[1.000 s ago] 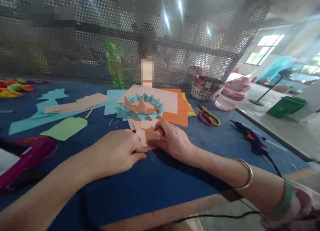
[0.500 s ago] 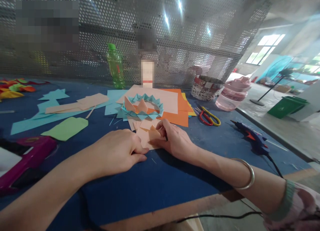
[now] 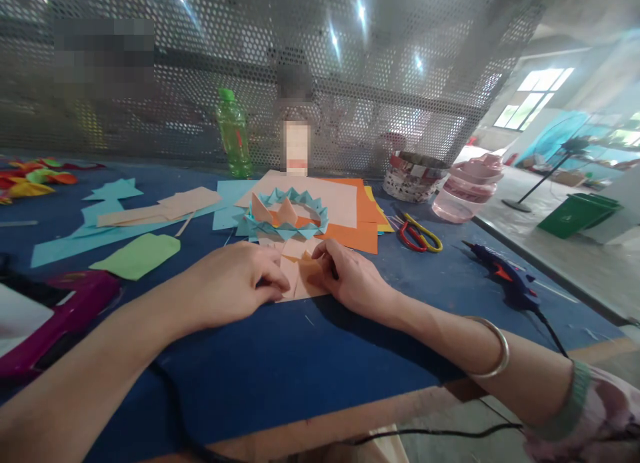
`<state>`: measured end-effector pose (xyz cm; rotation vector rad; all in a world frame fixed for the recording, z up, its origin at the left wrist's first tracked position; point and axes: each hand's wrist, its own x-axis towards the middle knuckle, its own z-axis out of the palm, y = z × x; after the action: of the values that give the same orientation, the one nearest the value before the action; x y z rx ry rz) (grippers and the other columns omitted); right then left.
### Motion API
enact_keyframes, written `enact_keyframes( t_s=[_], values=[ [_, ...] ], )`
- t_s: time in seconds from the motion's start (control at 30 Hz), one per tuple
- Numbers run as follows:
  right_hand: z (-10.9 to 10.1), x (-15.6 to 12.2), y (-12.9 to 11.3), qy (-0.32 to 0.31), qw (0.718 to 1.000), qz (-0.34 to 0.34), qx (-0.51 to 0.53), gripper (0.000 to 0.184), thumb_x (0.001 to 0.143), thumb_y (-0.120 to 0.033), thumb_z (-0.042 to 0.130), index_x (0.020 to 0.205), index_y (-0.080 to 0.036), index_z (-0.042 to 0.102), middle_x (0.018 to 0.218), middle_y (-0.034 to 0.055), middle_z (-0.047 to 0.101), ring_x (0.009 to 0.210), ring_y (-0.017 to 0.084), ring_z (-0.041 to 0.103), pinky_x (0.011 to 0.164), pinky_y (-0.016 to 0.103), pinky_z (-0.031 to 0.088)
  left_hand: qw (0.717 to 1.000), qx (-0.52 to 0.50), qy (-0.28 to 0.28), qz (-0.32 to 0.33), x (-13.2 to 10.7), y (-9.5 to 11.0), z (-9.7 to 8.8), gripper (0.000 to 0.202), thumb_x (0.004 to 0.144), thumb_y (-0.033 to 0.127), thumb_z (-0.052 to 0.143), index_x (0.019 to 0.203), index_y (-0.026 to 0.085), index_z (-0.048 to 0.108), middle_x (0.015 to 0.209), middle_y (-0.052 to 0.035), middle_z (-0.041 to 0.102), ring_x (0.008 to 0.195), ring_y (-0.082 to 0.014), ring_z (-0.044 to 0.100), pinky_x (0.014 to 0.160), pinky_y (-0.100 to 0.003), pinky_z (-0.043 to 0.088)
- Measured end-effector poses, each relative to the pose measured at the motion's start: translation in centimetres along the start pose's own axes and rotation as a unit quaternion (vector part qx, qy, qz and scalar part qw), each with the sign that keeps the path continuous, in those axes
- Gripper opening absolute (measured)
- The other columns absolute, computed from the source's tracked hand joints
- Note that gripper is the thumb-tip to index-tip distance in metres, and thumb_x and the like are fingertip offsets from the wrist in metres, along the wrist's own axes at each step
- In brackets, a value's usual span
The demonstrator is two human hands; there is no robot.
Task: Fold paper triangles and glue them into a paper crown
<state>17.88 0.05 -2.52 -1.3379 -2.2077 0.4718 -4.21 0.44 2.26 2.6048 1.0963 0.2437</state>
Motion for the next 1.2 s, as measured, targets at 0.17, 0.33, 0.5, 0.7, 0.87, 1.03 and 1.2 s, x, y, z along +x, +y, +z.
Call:
enact_keyframes(
  t_s=[0.17,0.33,0.5,0.7,0.87,1.03,1.2],
  values=[
    [0.1,-0.2,-0.1,0.007,1.0,0.011,-0.012,0.024,0.081,-0.016,0.065,0.1,-0.021,0.05,0.077,-0.0041,0.056,0.069,0.011,0.051,0.062,0.023,0.033,0.999,0.036,0.001,-0.012,0.0,-0.4,-0.1,0.032,0.071,0.003,0.047,0.089,0.023,0.064,0.109,-0.0034,0.057,0.101,-0.022,0.058,0.082,-0.032,0.043],
    [0.4,-0.2,0.2,0.026,1.0,-0.013,-0.012,0.021,0.08,-0.016,0.067,0.095,-0.02,0.053,0.079,-0.0031,0.057,0.069,0.011,0.05,0.062,0.023,0.033,1.0,0.013,0.011,0.017,0.3,-0.7,0.4,0.033,0.072,0.001,0.044,0.086,0.023,0.063,0.113,-0.0033,0.057,0.105,-0.0217,0.056,0.089,-0.035,0.043],
    [0.3,-0.3,0.2,0.033,0.997,-0.068,0.005,0.015,0.079,-0.01,0.067,0.088,-0.019,0.059,0.082,-0.001,0.057,0.071,0.011,0.051,0.064,0.022,0.038,0.998,-0.043,-0.008,0.039,0.8,-0.8,0.0,0.023,0.085,0.017,0.052,0.068,0.022,0.067,0.088,-0.001,0.065,0.09,-0.019,0.059,0.083,-0.031,0.043],
    [-0.7,-0.7,-0.5,-0.047,0.971,-0.223,0.071,0.021,0.084,-0.004,0.054,0.086,-0.019,0.068,0.092,0.0034,0.066,0.089,0.014,0.061,0.083,0.027,0.047,0.991,-0.13,-0.043,-0.007,1.1,-0.1,0.1,0.022,0.086,0.024,0.056,0.071,0.021,0.072,0.08,0.0006,0.069,0.079,-0.015,0.062,0.078,-0.026,0.044],
    [-1.1,-0.8,-0.7,-0.082,0.963,-0.243,0.081,0.039,0.075,0.006,0.047,0.091,-0.021,0.071,0.098,0.0031,0.069,0.093,0.015,0.063,0.087,0.028,0.05,0.988,-0.138,-0.044,-0.062,1.3,-0.4,0.8,0.017,0.083,0.025,0.057,0.077,0.022,0.073,0.081,0.0029,0.072,0.078,-0.0156,0.064,0.074,-0.025,0.044],
    [-0.6,-0.6,-0.3,-0.051,0.972,-0.222,0.059,0.029,0.084,-0.002,0.051,0.103,-0.016,0.067,0.104,0.0076,0.065,0.099,0.017,0.06,0.089,0.03,0.048,0.988,-0.119,-0.045,-0.088,1.2,-0.5,1.0,0.015,0.081,0.027,0.058,0.078,0.021,0.071,0.08,0.0026,0.072,0.078,-0.0171,0.064,0.073,-0.026,0.044],
    [-0.2,-0.3,-0.2,-0.047,0.98,-0.195,0.009,0.011,0.094,-0.016,0.052,0.098,-0.014,0.062,0.1,0.0091,0.06,0.097,0.017,0.055,0.088,0.032,0.045,0.987,-0.111,-0.048,-0.103,1.2,0.0,0.8,0.015,0.081,0.026,0.057,0.077,0.021,0.07,0.079,0.0024,0.072,0.076,-0.0161,0.064,0.07,-0.025,0.043]
  ],
)
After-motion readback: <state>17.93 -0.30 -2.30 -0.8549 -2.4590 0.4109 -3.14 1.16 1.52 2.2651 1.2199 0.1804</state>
